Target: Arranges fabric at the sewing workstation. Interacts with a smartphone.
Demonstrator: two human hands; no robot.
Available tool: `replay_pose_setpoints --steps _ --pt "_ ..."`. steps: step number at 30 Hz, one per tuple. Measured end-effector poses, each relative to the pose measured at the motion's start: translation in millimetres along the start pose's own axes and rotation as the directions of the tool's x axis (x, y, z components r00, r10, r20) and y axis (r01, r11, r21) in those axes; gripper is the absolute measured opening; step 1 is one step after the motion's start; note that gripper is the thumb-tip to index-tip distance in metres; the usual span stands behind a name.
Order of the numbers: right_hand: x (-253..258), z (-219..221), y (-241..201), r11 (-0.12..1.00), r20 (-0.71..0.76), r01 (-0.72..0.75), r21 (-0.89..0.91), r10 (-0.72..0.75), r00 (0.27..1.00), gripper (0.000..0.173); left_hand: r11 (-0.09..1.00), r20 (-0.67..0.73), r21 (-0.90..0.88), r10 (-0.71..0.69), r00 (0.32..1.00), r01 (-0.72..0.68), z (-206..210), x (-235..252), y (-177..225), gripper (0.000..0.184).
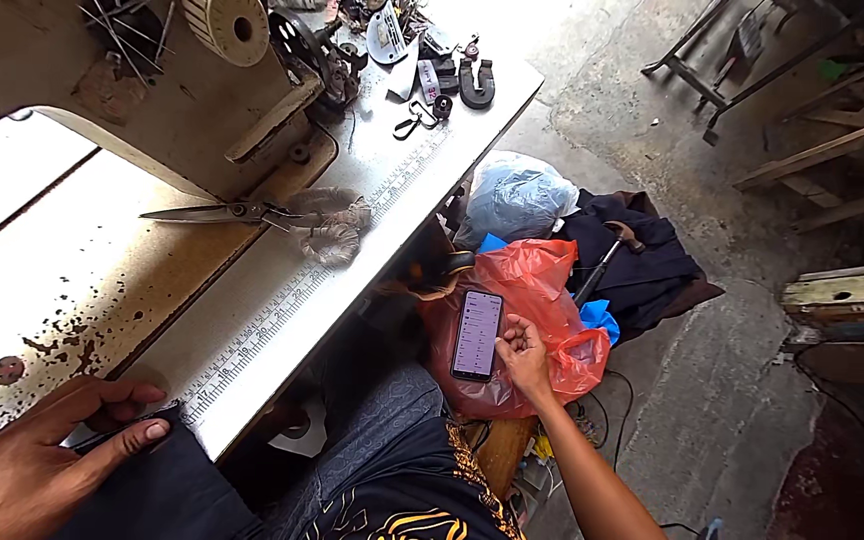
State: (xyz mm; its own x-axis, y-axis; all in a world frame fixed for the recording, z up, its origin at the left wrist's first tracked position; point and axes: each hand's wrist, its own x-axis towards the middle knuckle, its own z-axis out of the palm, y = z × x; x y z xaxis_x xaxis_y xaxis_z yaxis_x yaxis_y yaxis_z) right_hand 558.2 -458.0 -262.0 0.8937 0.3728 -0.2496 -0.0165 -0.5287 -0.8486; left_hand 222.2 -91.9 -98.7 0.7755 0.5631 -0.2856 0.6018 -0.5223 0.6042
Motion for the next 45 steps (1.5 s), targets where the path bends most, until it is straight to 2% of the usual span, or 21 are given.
replay_pose_setpoints --steps 2,7,13,18,19,22,24,28,32,37,40,45 --pt "0.1 -0.8 1.8 0.999 0.058 -0.019 -0.029 0.02 0.998 0.058 1.0 -0.002 0.003 0.003 1.0 -0.003 0.2 -0.3 0.0 0.035" --pt "1.5 -1.8 -0.7 0.997 0.12 -0.038 -0.066 0.045 0.992 0.069 1.0 -0.004 0.009 0.012 1.0 -0.012 0.6 -0.3 -0.2 0.036" --pt "3.8 -3.8 1.5 0.98 0.232 -0.037 -0.196 0.083 0.969 0.097 1.0 0.005 -0.009 -0.006 1.0 0.006 0.1 -0.5 4.2 0.035" --pt "5.1 -0.3 -1.5 0.977 0.216 -0.068 -0.204 0.112 0.97 0.103 1.0 0.009 -0.004 -0.01 1.0 0.01 -0.2 -0.7 4.8 0.034" --pt "4.7 1.9 -2.5 0.978 0.181 -0.083 -0.193 0.119 0.976 0.099 1.0 0.006 -0.002 -0.002 1.0 0.002 0.3 -0.7 2.3 0.035" --pt "4.3 10.6 -7.8 0.99 -0.004 -0.127 -0.062 0.127 0.992 0.071 1.0 -0.013 0.007 0.015 1.0 -0.015 1.8 -1.1 0.9 0.035" --pt "7.5 11.3 -10.4 0.987 -0.052 -0.156 0.039 0.158 0.986 0.065 1.0 -0.026 0.011 0.02 0.999 -0.02 2.5 -1.8 2.3 0.035" --pt "5.0 4.6 -6.5 0.991 0.035 -0.131 0.038 0.129 0.991 0.074 0.999 -0.035 0.035 0.035 0.999 -0.033 4.1 -1.8 -2.1 0.037" --pt "2.3 -3.3 0.6 0.996 0.133 -0.092 0.008 0.09 0.987 0.086 1.0 -0.018 0.014 0.003 1.0 -0.003 1.7 -1.8 13.0 0.03" --pt "-3.9 -6.9 0.9 0.993 0.259 -0.057 -0.102 0.082 0.962 0.105 0.999 0.007 0.018 -0.031 0.999 0.031 0.0 -0.4 23.8 0.027" --pt "-7.3 -2.3 8.2 0.99 0.254 -0.001 -0.143 0.037 0.967 0.116 0.999 0.011 0.027 -0.045 0.999 0.045 -0.5 -0.2 26.2 0.027" --pt "-7.3 2.9 11.4 0.987 0.226 -0.007 -0.16 0.043 0.973 0.119 0.997 0.023 0.028 -0.068 0.997 0.068 -1.6 0.7 30.0 0.026"
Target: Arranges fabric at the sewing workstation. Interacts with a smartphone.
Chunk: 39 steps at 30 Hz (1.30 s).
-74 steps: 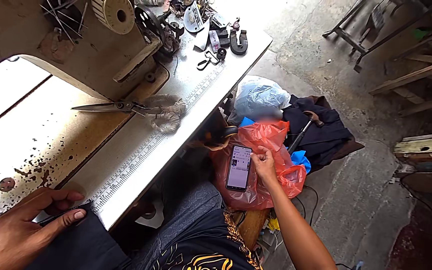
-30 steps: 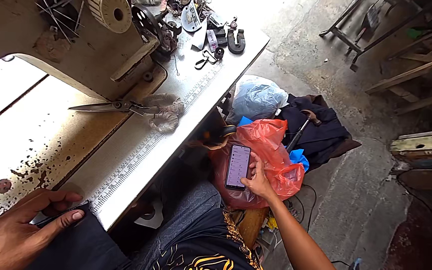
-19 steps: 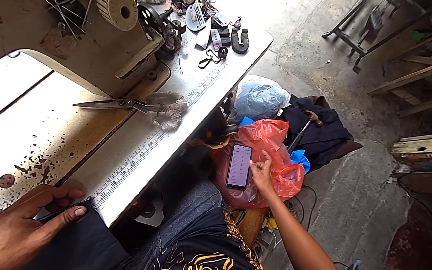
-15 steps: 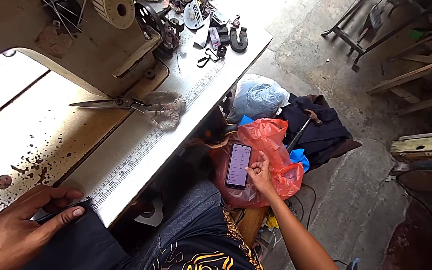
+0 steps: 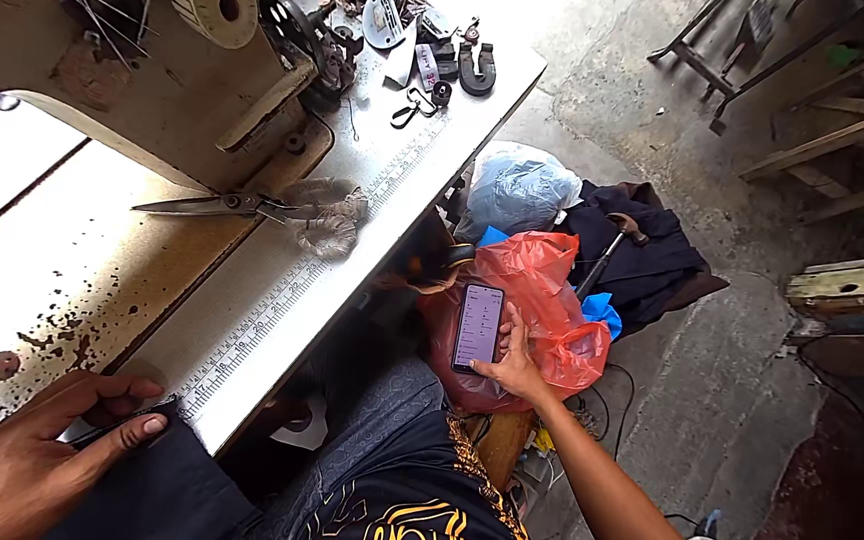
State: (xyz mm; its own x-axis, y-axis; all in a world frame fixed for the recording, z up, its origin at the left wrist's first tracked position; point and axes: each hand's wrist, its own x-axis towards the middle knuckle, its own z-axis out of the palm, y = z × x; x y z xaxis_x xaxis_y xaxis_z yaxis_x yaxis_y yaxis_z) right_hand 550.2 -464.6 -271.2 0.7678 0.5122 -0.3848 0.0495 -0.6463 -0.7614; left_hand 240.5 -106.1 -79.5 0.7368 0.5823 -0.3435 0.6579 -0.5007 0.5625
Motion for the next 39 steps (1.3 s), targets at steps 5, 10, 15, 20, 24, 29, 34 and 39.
replay_pose_setpoints --steps 5,10,15,20,24,29,34,39 --pt "1.1 -8.4 -7.2 0.998 0.061 -0.052 0.037 0.05 0.997 0.122 1.0 -0.008 -0.001 0.009 1.0 -0.009 0.2 -0.7 1.4 0.026" --pt "2.3 -15.9 -7.1 0.989 0.091 -0.074 0.128 0.062 0.994 0.116 1.0 -0.003 -0.01 0.002 1.0 -0.002 -0.1 -0.3 0.5 0.026" --pt "2.6 -13.1 -3.5 0.989 0.048 -0.043 0.139 0.036 0.998 0.105 0.998 -0.029 -0.013 0.06 0.998 -0.06 2.4 -0.3 -14.5 0.031" --pt "6.4 -5.9 -4.9 0.987 -0.086 -0.048 0.154 0.061 0.994 0.088 0.999 -0.019 -0.024 0.032 0.999 -0.033 1.9 -0.3 -7.7 0.029" --pt "10.2 -2.4 -9.2 0.984 -0.14 -0.074 0.164 0.097 0.985 0.09 0.997 -0.032 -0.019 0.068 0.997 -0.069 3.1 -0.5 -18.1 0.032" --pt "11.6 -5.8 -8.9 0.971 -0.134 -0.055 0.234 0.089 0.987 0.087 0.996 -0.053 -0.009 0.093 0.994 -0.093 4.6 0.1 -28.2 0.036" --pt "10.5 -6.5 -7.1 0.964 -0.121 -0.047 0.261 0.08 0.989 0.088 0.996 -0.052 -0.012 0.088 0.995 -0.089 4.8 -0.1 -27.6 0.035" --pt "7.3 -10.1 -6.1 0.977 -0.038 -0.064 0.201 0.073 0.997 0.102 0.995 -0.049 -0.004 0.101 0.994 -0.101 5.3 0.5 -32.2 0.038"
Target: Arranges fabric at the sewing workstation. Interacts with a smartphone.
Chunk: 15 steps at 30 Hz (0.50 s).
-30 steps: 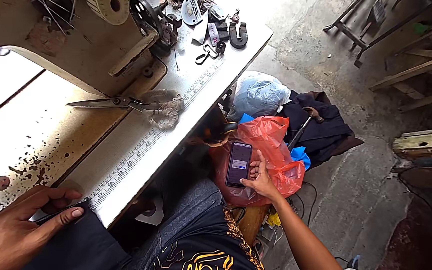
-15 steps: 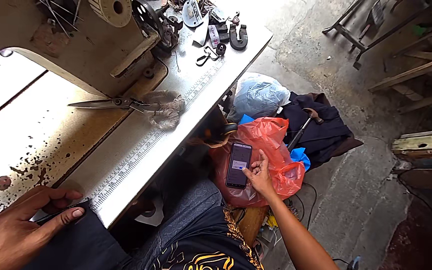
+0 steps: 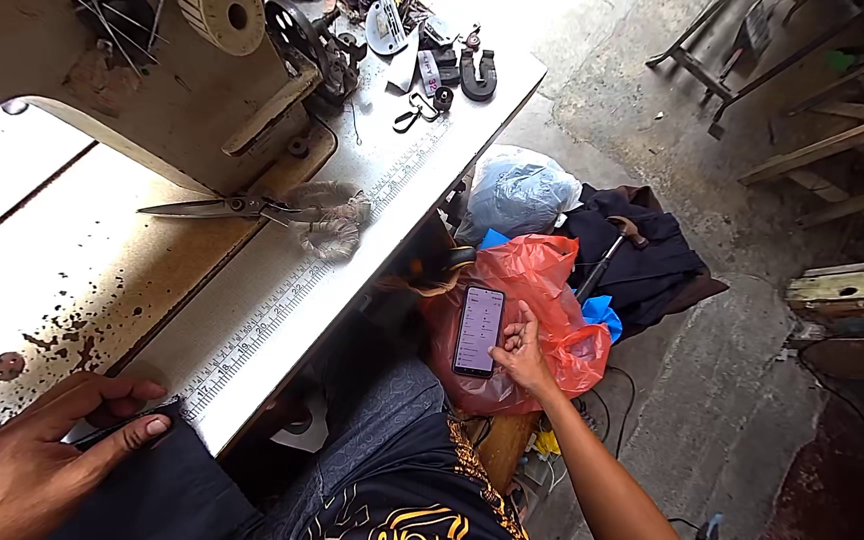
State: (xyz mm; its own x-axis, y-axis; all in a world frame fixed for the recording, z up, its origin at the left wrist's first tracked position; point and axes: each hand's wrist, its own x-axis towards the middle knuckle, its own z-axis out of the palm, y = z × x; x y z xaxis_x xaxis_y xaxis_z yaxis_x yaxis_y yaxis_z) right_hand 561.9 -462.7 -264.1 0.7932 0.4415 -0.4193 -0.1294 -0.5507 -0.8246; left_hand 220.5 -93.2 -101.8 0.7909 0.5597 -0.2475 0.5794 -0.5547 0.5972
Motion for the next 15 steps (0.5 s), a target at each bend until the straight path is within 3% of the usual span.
replay_pose_setpoints --steps 5,11,15 --pt "-6.9 5.2 5.0 0.978 0.079 0.05 -0.202 -0.035 0.996 0.121 0.996 0.035 -0.009 -0.088 0.996 0.088 -4.2 2.1 29.6 0.027" --pt "-8.0 12.8 2.3 0.965 0.037 0.047 -0.257 -0.038 0.999 0.128 1.0 0.007 0.006 -0.024 1.0 0.024 -1.1 0.1 12.1 0.032" --pt "-4.8 5.4 -4.2 0.984 0.074 -0.01 -0.178 0.024 0.997 0.125 1.0 0.0 0.002 -0.013 1.0 0.013 -0.7 -0.6 4.6 0.036"
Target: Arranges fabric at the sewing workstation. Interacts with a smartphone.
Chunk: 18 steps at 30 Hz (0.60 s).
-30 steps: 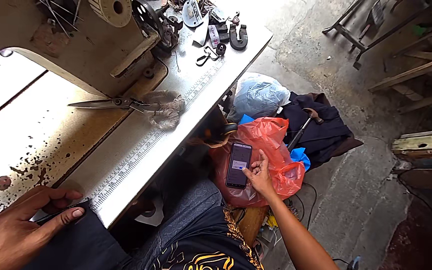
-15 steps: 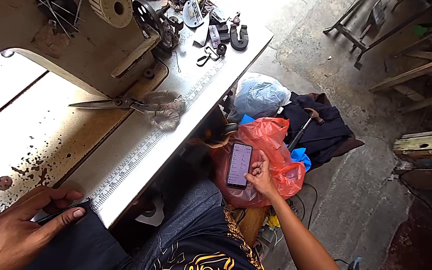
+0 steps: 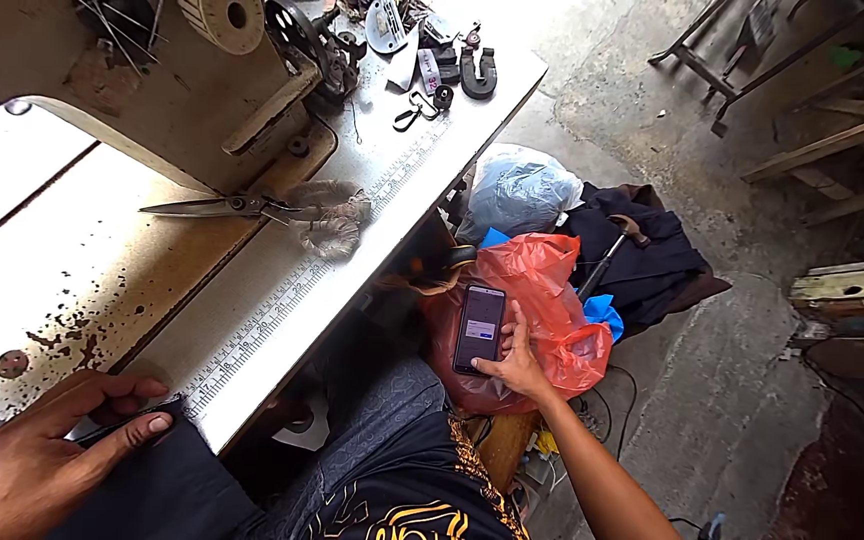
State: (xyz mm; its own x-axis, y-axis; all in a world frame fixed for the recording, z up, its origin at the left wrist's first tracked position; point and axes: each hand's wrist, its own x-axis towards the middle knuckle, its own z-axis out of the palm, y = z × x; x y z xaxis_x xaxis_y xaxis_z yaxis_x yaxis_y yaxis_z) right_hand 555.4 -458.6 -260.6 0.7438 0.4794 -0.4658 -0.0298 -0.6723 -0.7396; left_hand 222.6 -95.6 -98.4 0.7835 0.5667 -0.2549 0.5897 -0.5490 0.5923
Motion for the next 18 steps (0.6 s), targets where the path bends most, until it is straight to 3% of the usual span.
replay_pose_setpoints --steps 6,9,18 --pt "3.5 -1.3 -0.7 0.986 -0.08 -0.023 0.167 0.037 0.996 0.1 0.998 0.023 -0.015 -0.065 0.998 0.065 -2.6 2.2 24.0 0.028" --pt "5.5 5.8 -1.3 0.982 -0.17 -0.02 0.186 0.053 0.984 0.093 1.0 0.024 0.006 -0.031 0.999 0.031 -2.7 2.1 14.7 0.028" --pt "11.2 15.7 -12.0 0.975 -0.228 -0.092 0.2 0.138 0.964 0.109 1.0 0.007 -0.01 -0.013 1.0 0.013 -0.7 1.2 3.6 0.034"
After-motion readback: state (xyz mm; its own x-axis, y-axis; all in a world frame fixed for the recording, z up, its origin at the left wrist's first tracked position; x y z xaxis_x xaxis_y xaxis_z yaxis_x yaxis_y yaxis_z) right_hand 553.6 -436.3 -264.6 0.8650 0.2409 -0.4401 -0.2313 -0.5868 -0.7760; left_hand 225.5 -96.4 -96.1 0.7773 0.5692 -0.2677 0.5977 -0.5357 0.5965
